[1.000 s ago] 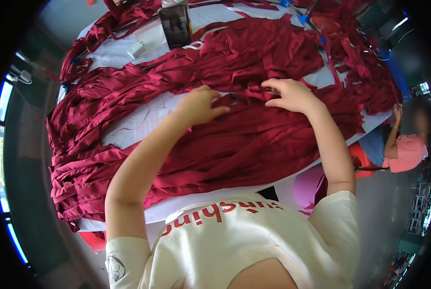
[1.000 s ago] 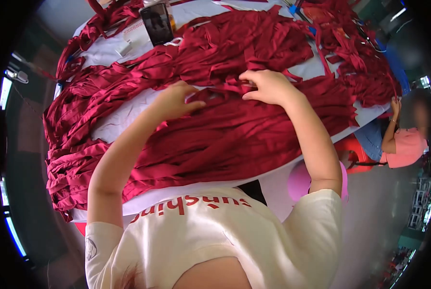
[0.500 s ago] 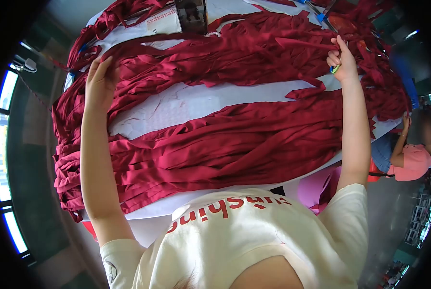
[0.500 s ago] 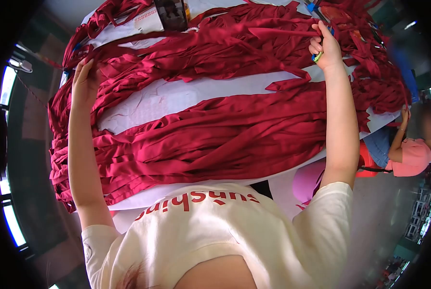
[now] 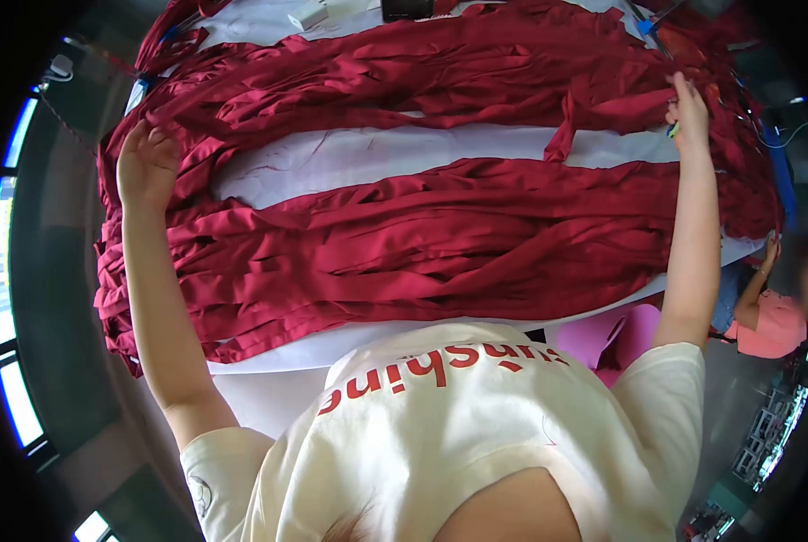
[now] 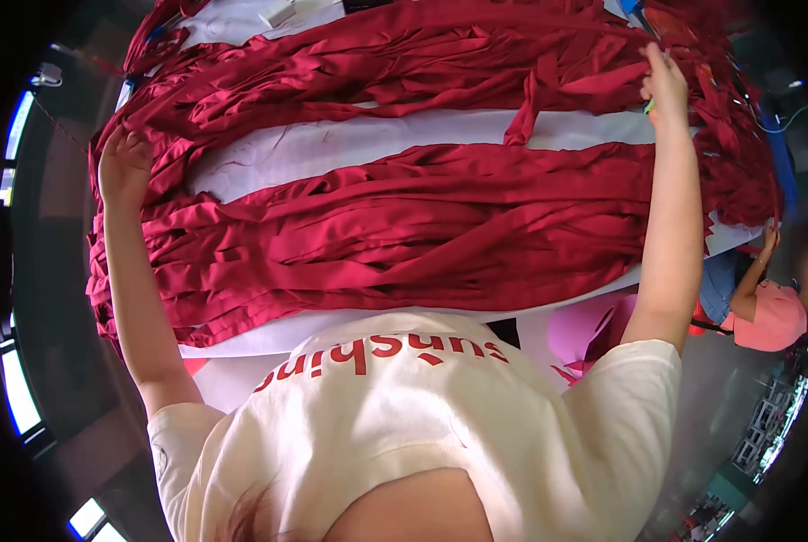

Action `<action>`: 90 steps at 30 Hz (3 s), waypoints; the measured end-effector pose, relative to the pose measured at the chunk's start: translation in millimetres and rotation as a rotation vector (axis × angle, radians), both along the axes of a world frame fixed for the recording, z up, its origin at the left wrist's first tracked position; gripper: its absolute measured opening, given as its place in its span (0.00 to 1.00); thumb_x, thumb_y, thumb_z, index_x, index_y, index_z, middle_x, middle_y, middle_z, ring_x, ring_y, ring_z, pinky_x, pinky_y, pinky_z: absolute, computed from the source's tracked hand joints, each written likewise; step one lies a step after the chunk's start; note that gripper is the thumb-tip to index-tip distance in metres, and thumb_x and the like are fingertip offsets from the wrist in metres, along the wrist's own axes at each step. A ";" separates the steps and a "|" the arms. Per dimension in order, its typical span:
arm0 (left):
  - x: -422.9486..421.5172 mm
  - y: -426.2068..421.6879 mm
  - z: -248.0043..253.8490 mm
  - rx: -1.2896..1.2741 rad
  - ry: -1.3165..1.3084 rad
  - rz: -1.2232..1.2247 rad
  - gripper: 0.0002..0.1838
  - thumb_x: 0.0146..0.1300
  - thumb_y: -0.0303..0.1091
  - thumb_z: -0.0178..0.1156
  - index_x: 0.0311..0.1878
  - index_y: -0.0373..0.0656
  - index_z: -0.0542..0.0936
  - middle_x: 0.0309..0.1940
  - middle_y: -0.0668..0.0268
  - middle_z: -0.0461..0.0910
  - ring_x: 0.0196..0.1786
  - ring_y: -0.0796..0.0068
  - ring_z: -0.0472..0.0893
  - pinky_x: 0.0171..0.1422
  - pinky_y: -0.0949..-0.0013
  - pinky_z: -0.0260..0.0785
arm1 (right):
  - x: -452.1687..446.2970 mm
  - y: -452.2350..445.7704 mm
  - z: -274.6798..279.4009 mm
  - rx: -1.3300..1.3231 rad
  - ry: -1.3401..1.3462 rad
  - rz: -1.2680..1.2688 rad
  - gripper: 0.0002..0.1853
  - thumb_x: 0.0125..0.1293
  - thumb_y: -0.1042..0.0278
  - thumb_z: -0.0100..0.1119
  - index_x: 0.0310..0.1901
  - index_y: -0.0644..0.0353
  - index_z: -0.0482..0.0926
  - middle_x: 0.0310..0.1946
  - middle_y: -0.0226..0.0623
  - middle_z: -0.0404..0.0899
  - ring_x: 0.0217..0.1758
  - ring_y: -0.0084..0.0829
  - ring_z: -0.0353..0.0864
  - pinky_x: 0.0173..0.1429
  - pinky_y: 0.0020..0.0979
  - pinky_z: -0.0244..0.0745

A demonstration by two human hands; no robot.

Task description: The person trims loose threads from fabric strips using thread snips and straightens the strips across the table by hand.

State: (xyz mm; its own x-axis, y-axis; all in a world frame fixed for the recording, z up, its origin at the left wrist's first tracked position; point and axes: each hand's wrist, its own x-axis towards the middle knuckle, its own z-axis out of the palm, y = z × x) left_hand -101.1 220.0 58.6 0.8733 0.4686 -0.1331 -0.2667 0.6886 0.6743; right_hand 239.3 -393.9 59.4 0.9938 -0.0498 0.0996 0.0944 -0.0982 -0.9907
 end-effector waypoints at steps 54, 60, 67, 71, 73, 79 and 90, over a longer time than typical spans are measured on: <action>72.3 -132.5 -29.1 2.030 0.160 -0.405 0.08 0.51 0.33 0.63 0.35 0.43 0.82 0.28 0.65 0.75 0.30 0.70 0.76 0.36 0.69 0.68 | -167.4 227.5 -34.8 -1.172 -0.579 1.029 0.16 0.57 0.54 0.56 0.45 0.49 0.77 0.30 0.38 0.80 0.34 0.37 0.80 0.37 0.35 0.74; 86.4 -174.9 -3.9 1.062 0.197 -0.508 0.11 0.56 0.31 0.63 0.39 0.33 0.80 0.30 0.65 0.81 0.33 0.83 0.77 0.37 0.77 0.72 | -155.6 237.9 -7.2 -0.359 -0.623 0.804 0.28 0.51 0.56 0.67 0.51 0.61 0.72 0.37 0.36 0.73 0.43 0.30 0.76 0.45 0.28 0.71; 90.6 -168.5 10.0 1.025 0.240 -0.370 0.12 0.56 0.33 0.63 0.40 0.36 0.80 0.29 0.68 0.80 0.30 0.85 0.77 0.34 0.82 0.71 | -149.5 232.2 -28.7 -0.077 -0.141 0.811 0.06 0.61 0.69 0.57 0.34 0.62 0.78 0.25 0.19 0.72 0.28 0.10 0.64 0.33 0.16 0.61; 85.8 -152.3 11.5 1.081 0.256 -0.286 0.12 0.57 0.36 0.63 0.39 0.38 0.80 0.26 0.72 0.78 0.27 0.87 0.74 0.33 0.82 0.69 | -147.0 223.7 -33.3 0.137 -0.027 0.757 0.07 0.63 0.67 0.56 0.35 0.62 0.77 0.22 0.17 0.70 0.26 0.09 0.62 0.31 0.16 0.59; 85.6 -147.3 13.6 1.089 0.257 -0.234 0.11 0.57 0.36 0.62 0.39 0.39 0.80 0.24 0.73 0.77 0.26 0.87 0.73 0.33 0.81 0.67 | -147.5 222.8 -34.3 0.175 0.015 0.749 0.07 0.63 0.67 0.57 0.35 0.61 0.77 0.23 0.17 0.70 0.27 0.09 0.62 0.32 0.15 0.58; 90.3 -119.4 14.8 1.126 0.243 -0.048 0.12 0.56 0.37 0.63 0.37 0.38 0.80 0.24 0.73 0.77 0.26 0.87 0.73 0.34 0.83 0.66 | -146.7 221.2 -45.6 0.216 0.078 0.720 0.07 0.62 0.66 0.58 0.35 0.60 0.77 0.23 0.16 0.70 0.27 0.08 0.62 0.33 0.15 0.59; 134.5 -98.0 45.8 1.868 0.081 0.324 0.24 0.59 0.47 0.58 0.52 0.41 0.74 0.41 0.56 0.77 0.45 0.68 0.75 0.49 0.69 0.66 | -145.5 219.4 -54.4 0.399 0.109 0.734 0.07 0.63 0.65 0.56 0.35 0.58 0.74 0.20 0.18 0.65 0.17 0.10 0.58 0.21 0.17 0.54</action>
State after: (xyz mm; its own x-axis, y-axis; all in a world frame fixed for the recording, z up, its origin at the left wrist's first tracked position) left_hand 33.4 122.0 104.4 0.7531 0.1631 0.6374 -0.1519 -0.8995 0.4096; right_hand 93.7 -174.6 5.0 0.7904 0.6020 0.1131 -0.1012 0.3104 -0.9452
